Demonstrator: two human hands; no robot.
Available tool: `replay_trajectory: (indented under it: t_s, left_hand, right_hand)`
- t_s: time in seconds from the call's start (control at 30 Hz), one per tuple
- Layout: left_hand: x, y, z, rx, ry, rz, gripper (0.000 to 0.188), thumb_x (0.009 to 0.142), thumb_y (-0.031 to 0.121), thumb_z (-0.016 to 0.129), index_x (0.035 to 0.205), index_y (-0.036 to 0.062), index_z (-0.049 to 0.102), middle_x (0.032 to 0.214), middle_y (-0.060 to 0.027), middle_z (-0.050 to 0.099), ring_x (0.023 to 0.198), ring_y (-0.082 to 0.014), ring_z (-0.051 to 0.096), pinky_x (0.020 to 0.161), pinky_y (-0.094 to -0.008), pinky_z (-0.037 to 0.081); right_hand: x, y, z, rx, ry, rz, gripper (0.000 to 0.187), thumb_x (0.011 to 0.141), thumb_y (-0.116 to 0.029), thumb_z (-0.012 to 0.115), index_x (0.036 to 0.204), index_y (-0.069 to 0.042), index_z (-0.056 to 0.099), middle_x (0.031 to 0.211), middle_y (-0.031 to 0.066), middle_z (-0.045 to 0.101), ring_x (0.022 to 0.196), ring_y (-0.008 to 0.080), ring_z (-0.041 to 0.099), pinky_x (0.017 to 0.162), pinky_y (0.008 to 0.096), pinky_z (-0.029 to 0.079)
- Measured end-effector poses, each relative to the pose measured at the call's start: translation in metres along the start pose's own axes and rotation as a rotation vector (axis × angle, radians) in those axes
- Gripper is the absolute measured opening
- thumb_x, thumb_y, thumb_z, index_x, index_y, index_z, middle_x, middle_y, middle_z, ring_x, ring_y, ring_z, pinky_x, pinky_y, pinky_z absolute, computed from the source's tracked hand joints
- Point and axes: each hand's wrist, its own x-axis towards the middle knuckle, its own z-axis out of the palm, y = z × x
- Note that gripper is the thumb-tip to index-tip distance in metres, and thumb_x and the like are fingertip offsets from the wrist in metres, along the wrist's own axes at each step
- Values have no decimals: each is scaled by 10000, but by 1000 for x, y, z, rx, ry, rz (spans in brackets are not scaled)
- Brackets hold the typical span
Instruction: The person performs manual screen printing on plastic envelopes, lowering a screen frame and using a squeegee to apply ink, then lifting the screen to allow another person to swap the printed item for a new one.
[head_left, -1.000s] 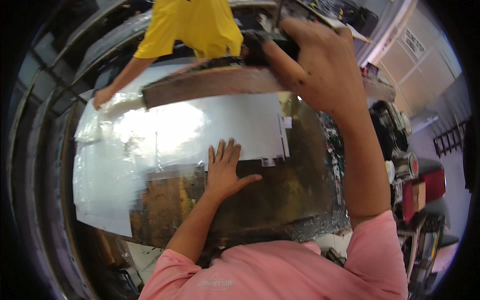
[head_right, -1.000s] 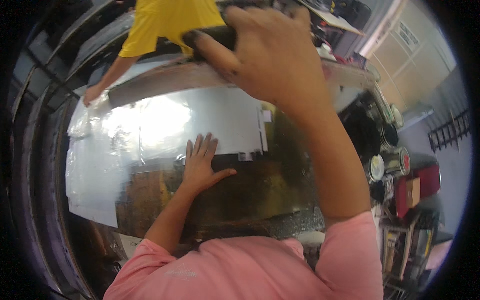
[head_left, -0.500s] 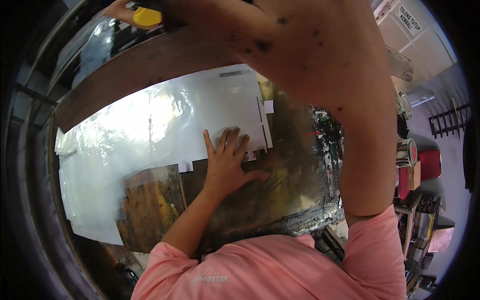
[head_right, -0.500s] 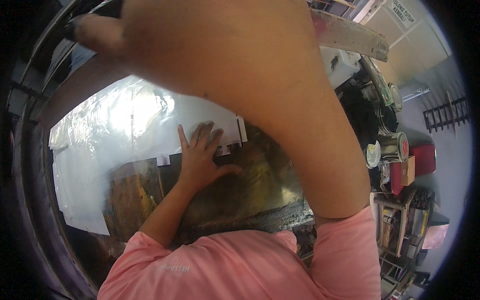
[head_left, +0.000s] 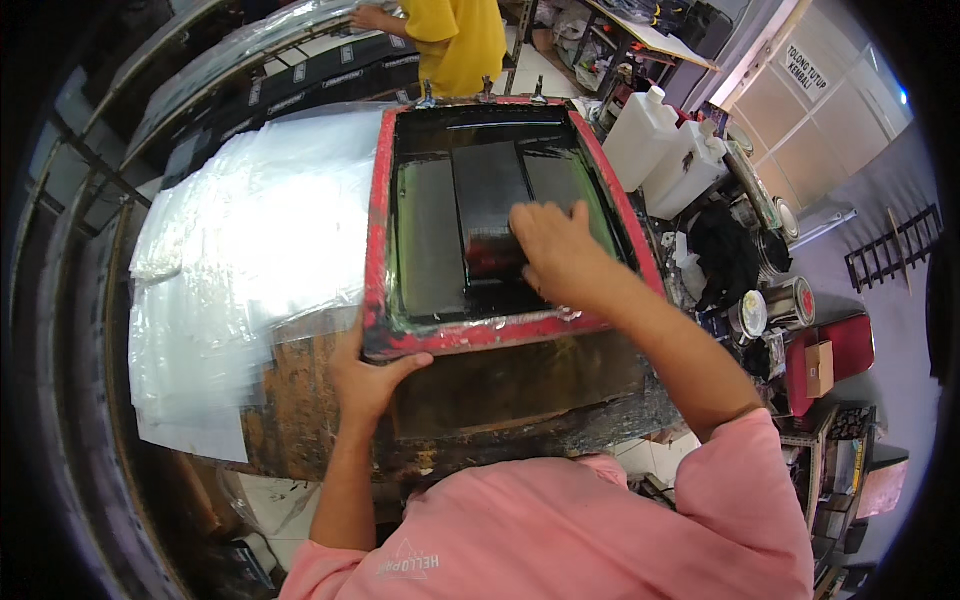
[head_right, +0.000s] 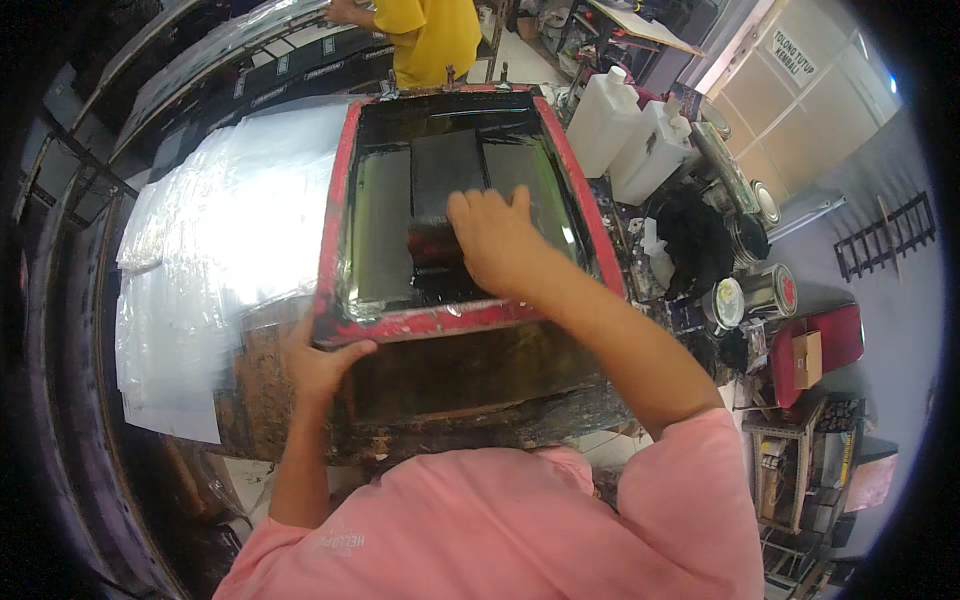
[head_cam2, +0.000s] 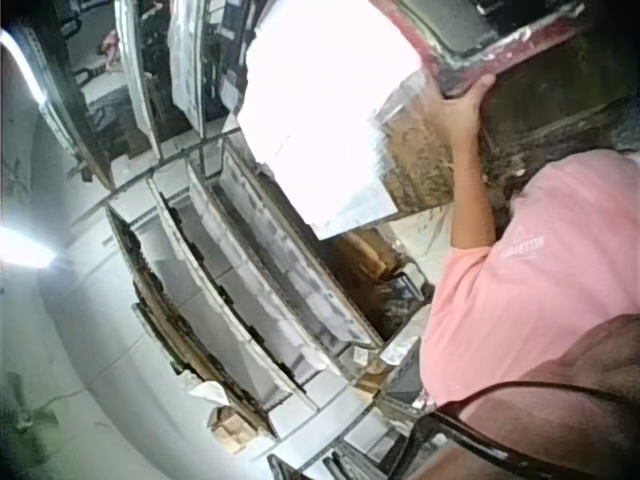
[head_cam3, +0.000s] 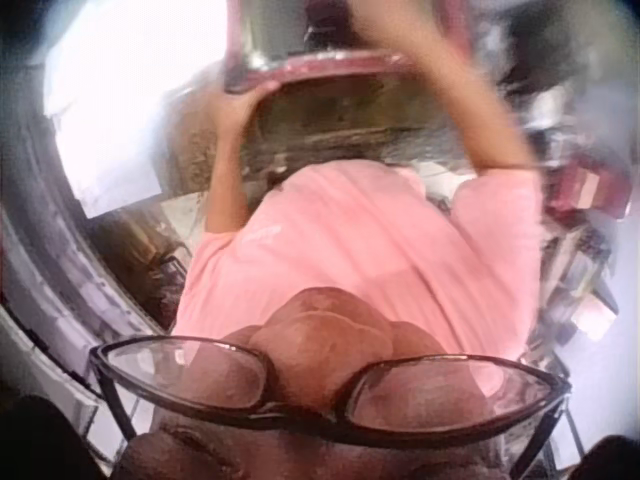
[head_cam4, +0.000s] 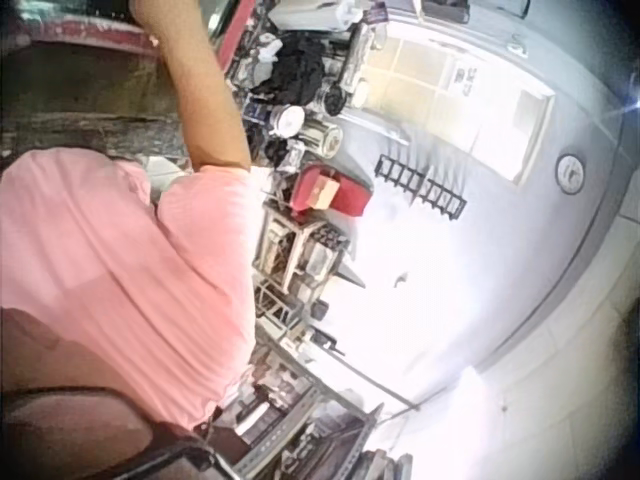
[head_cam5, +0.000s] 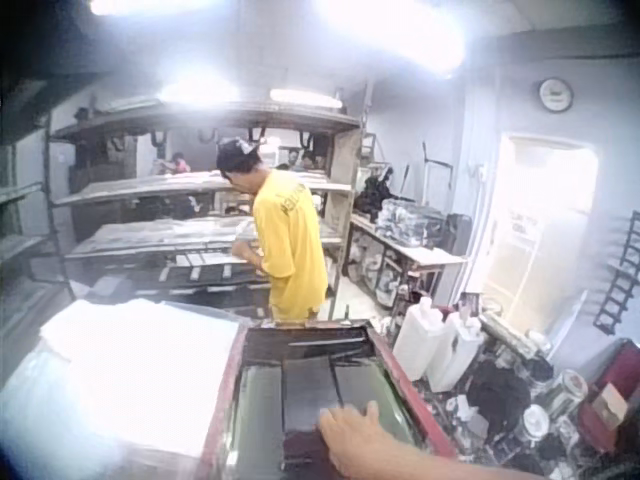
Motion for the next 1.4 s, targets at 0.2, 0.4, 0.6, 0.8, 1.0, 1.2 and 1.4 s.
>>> replay_trajectory:
  t_s: [0.2,0.4,0.6,0.8,1.0,1.2,1.4]
  left_hand:
    - [-19,-42,15,412,-30,44,1030,460,517,1027,1306,13,726,934,-78,527,893,-289,538,814,-448,477]
    - [-25,-28,6,381,-79,-71,1118,425,447,1042,1374,-18,676,1002,-125,555,959,-317,563,868,-442,487]
    - [-24,-41,12,353,-4,81,1253,418,633,983,1471,43,649,884,-46,469,842,-226,468,747,-368,420]
    - [-28,-38,12,105,36,29,1187,520,424,1044,1528,16,567,1086,-105,621,950,-238,596,853,-386,506]
    - [5,50,18,-663,202,-99,1130,723,250,1002,1618,-26,369,1327,-202,629,1117,-311,662,978,-419,529]
    - [56,18,27,459,7,-2,1160,842,577,847,1641,-58,295,1635,-312,360,1583,-411,256,1287,-600,110]
    - [66,4,34,553,-24,125,994,914,560,776,1581,-80,410,1639,-243,441,1593,-404,295,1272,-673,-62]
  right_hand:
    - [-37,-40,61,11,-18,47,343,805,-17,676,1106,-75,520,1032,107,554,1042,318,585,992,620,374]
    - [61,20,99,-65,165,64,335,824,-5,641,1124,-92,520,1049,93,563,1051,316,585,997,644,372]
    - [178,118,118,-154,189,61,540,766,-63,795,1219,-85,500,1151,89,604,1150,307,601,969,599,375]
    - [85,71,61,-68,154,-117,608,788,-107,798,1299,-56,473,1189,128,596,1151,334,594,976,565,385]
    - [-21,-41,-61,-16,175,113,431,810,-265,766,1138,-77,559,1038,126,555,1055,343,575,1010,549,354]
    - [50,-13,-141,-153,578,50,387,904,-401,691,1074,-60,619,962,131,633,974,355,617,961,498,365]
    - [87,9,-179,-181,482,76,424,1022,-353,526,1245,-8,631,1110,227,709,1030,439,656,1002,492,431]
